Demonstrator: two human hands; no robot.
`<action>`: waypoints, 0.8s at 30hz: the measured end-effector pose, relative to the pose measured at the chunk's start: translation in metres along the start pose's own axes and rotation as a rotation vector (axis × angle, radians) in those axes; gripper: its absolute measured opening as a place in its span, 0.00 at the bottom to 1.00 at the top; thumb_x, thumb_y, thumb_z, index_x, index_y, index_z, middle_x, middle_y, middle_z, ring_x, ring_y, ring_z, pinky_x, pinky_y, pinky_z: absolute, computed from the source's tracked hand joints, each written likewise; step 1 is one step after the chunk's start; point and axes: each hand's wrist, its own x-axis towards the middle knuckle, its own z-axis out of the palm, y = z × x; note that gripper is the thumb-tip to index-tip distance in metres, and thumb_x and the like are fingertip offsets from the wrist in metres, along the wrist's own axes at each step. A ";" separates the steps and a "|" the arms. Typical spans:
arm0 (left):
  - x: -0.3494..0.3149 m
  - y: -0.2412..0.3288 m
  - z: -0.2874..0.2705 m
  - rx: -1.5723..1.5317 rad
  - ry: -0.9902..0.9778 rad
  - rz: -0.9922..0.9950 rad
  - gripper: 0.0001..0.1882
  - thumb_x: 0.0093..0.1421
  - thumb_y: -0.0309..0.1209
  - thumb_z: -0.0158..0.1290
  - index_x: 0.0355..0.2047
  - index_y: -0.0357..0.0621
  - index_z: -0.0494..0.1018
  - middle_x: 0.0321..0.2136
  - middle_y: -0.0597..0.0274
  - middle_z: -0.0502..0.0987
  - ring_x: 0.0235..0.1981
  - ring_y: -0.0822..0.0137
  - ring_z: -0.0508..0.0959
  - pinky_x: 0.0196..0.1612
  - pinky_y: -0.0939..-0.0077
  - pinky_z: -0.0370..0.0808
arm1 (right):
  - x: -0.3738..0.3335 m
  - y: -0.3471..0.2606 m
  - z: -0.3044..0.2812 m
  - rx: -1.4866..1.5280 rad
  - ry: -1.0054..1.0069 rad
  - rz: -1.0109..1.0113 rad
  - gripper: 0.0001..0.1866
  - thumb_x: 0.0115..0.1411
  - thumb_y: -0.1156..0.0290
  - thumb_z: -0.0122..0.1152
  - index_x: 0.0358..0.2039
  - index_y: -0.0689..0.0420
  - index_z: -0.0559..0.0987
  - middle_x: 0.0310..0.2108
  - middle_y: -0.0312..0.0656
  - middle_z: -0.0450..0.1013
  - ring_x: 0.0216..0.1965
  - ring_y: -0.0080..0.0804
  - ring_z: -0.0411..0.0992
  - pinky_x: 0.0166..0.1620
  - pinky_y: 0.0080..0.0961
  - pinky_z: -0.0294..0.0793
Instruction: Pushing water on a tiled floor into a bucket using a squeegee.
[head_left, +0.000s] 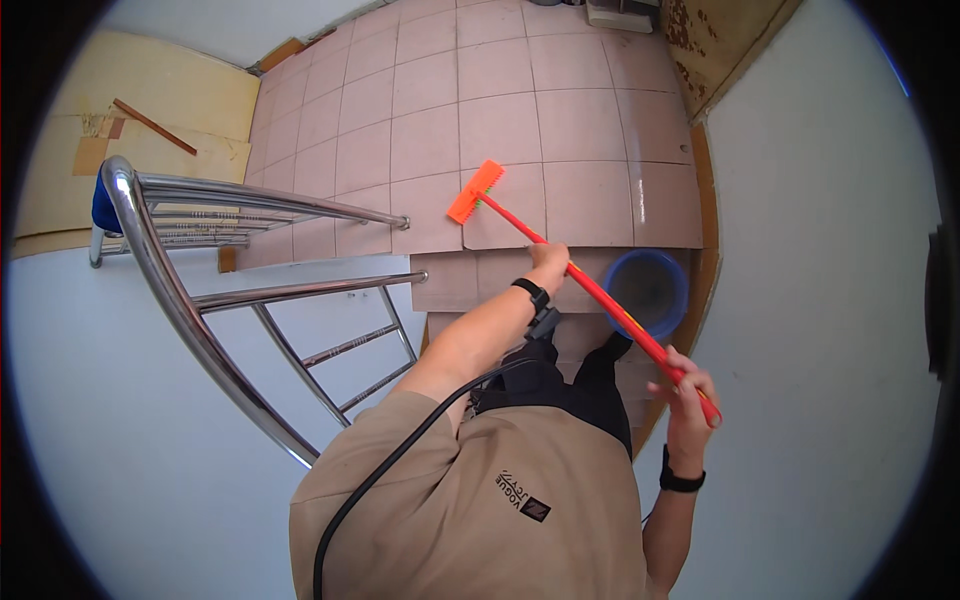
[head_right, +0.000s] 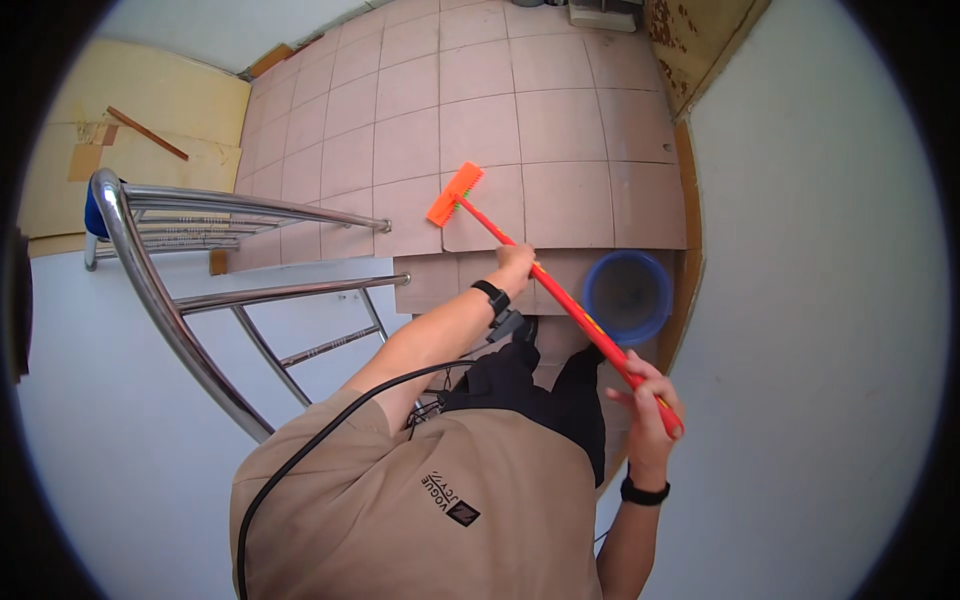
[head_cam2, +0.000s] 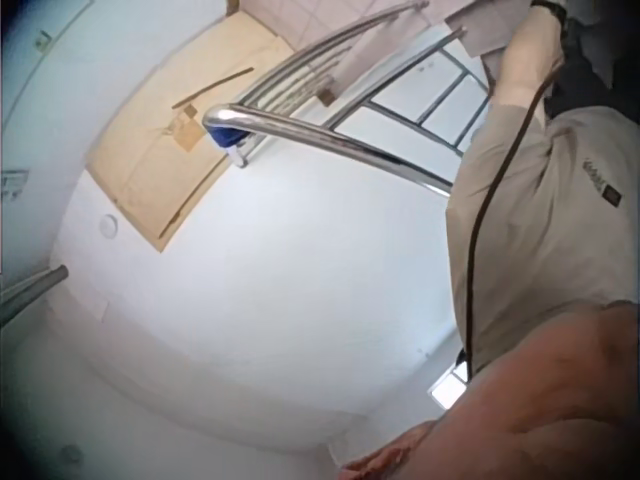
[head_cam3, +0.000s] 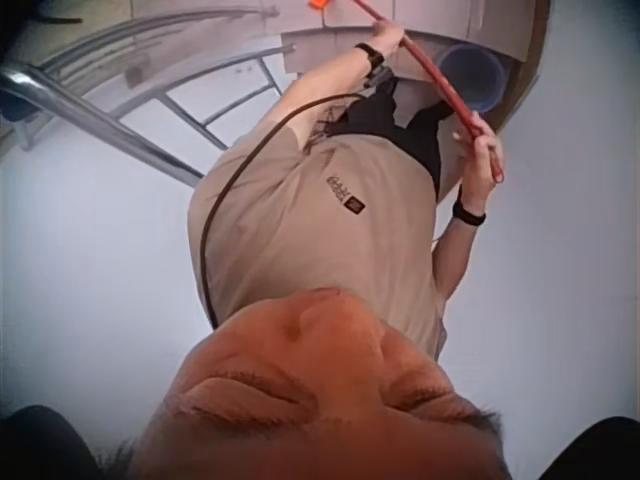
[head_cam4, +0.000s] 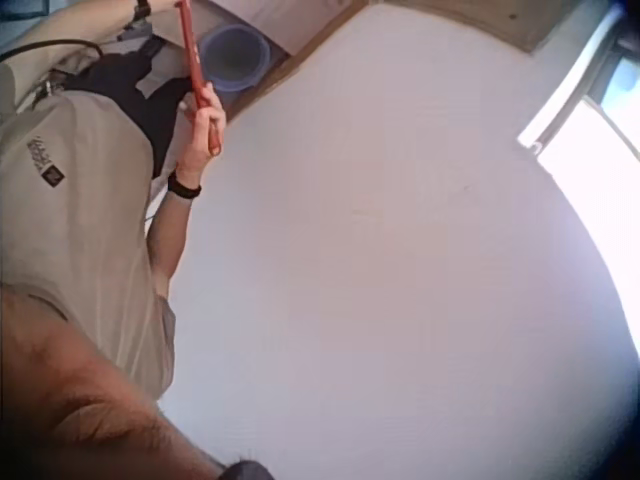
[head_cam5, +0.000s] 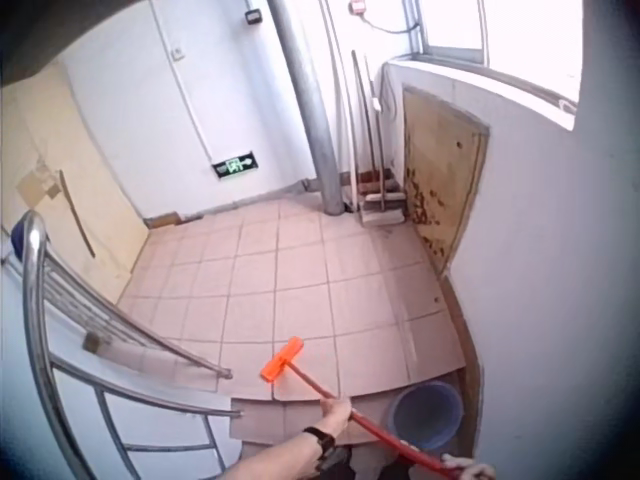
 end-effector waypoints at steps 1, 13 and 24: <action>0.006 0.009 -0.012 -0.038 0.015 -0.006 0.19 0.56 0.24 0.49 0.46 0.26 0.59 0.34 0.41 0.74 0.26 0.55 0.79 0.20 0.59 0.76 | 0.009 0.006 0.014 0.018 -0.030 0.017 0.07 0.68 0.70 0.51 0.32 0.57 0.73 0.53 0.49 0.73 0.62 0.47 0.66 0.44 0.36 0.84; 0.098 0.101 -0.130 -0.003 -0.078 -0.013 0.08 0.59 0.24 0.46 0.38 0.37 0.68 0.24 0.55 0.76 0.20 0.63 0.77 0.21 0.62 0.78 | 0.076 0.060 0.143 0.099 -0.244 0.081 0.06 0.67 0.69 0.57 0.34 0.58 0.76 0.56 0.47 0.70 0.60 0.38 0.67 0.46 0.36 0.84; 0.071 0.048 -0.036 -0.070 -0.140 0.056 0.17 0.57 0.19 0.51 0.44 0.36 0.58 0.24 0.55 0.73 0.21 0.58 0.76 0.19 0.57 0.74 | 0.053 0.027 0.063 0.078 -0.096 0.083 0.08 0.68 0.70 0.53 0.39 0.58 0.78 0.57 0.49 0.71 0.59 0.39 0.69 0.45 0.35 0.84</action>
